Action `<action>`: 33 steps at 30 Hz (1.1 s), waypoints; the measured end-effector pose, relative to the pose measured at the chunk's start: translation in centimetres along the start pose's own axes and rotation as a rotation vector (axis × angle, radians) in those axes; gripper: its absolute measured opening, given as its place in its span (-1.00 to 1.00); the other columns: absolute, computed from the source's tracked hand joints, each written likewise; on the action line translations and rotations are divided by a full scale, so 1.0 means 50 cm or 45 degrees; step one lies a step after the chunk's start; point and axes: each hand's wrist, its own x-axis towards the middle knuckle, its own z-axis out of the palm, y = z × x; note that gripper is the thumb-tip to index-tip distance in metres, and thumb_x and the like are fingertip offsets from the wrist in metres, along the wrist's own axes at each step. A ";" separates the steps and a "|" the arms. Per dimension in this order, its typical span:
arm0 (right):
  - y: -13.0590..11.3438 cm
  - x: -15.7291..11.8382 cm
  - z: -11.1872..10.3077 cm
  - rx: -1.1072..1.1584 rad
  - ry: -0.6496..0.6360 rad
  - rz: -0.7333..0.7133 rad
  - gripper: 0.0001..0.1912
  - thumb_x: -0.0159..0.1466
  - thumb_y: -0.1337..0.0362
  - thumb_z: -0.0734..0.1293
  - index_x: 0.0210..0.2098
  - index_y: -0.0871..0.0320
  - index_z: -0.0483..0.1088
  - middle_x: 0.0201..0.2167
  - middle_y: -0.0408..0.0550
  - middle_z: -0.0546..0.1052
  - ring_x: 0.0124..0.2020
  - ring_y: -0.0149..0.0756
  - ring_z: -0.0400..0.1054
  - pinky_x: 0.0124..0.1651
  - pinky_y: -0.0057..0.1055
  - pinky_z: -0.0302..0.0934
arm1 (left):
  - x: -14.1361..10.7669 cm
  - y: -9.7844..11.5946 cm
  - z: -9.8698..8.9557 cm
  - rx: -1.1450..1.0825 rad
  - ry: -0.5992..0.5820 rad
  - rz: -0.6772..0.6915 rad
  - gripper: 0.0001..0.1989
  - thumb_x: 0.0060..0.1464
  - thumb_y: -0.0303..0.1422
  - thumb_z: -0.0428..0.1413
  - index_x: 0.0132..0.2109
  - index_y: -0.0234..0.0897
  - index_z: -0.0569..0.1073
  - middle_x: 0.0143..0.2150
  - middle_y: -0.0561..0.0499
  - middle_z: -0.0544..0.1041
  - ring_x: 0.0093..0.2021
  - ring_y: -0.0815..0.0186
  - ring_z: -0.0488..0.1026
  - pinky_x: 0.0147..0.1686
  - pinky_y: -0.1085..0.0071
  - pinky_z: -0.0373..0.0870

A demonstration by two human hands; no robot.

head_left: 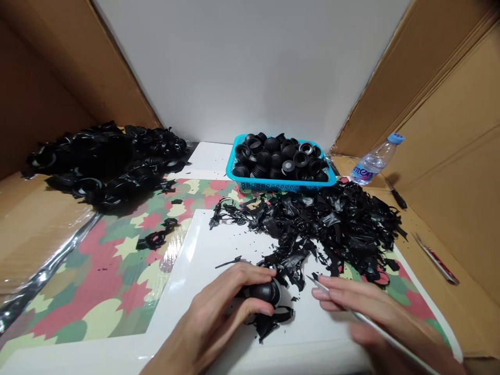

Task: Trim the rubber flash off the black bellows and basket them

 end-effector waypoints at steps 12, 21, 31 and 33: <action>-0.048 -0.009 0.095 0.498 -0.209 -0.046 -0.82 0.48 0.46 0.43 -0.02 0.07 0.55 -0.19 -0.12 0.72 -0.17 -0.34 0.71 -0.04 -0.54 0.63 | 0.005 0.001 -0.003 0.040 -0.033 0.183 -0.71 0.46 -0.45 0.28 0.18 0.05 0.57 0.19 0.05 0.69 0.17 0.25 0.68 0.19 0.51 0.57; -0.041 -0.012 0.094 0.499 -0.234 0.057 -0.80 0.46 0.48 0.41 -0.03 0.05 0.54 -0.10 -0.13 0.73 -0.07 -0.37 0.70 0.09 -0.57 0.58 | 0.010 0.002 0.001 0.080 -0.024 0.252 -0.67 0.45 -0.51 0.27 0.20 0.01 0.53 0.21 0.04 0.68 0.20 0.24 0.66 0.24 0.48 0.54; -0.036 -0.008 0.093 0.526 -0.292 0.074 -0.76 0.47 0.46 0.38 0.03 0.01 0.54 -0.10 -0.16 0.70 -0.02 -0.40 0.66 0.12 -0.63 0.52 | 0.016 -0.001 0.006 0.102 -0.005 0.371 -0.65 0.46 -0.55 0.26 0.24 -0.06 0.48 0.21 0.01 0.65 0.21 0.29 0.63 0.27 0.53 0.50; -0.032 -0.011 0.089 0.485 -0.337 0.110 -0.71 0.49 0.44 0.36 0.12 0.00 0.52 -0.05 -0.14 0.67 -0.08 -0.41 0.64 0.09 -0.61 0.52 | 0.015 -0.004 0.007 0.128 -0.013 0.375 -0.65 0.47 -0.52 0.26 0.25 -0.07 0.47 0.20 0.00 0.65 0.20 0.30 0.63 0.27 0.54 0.49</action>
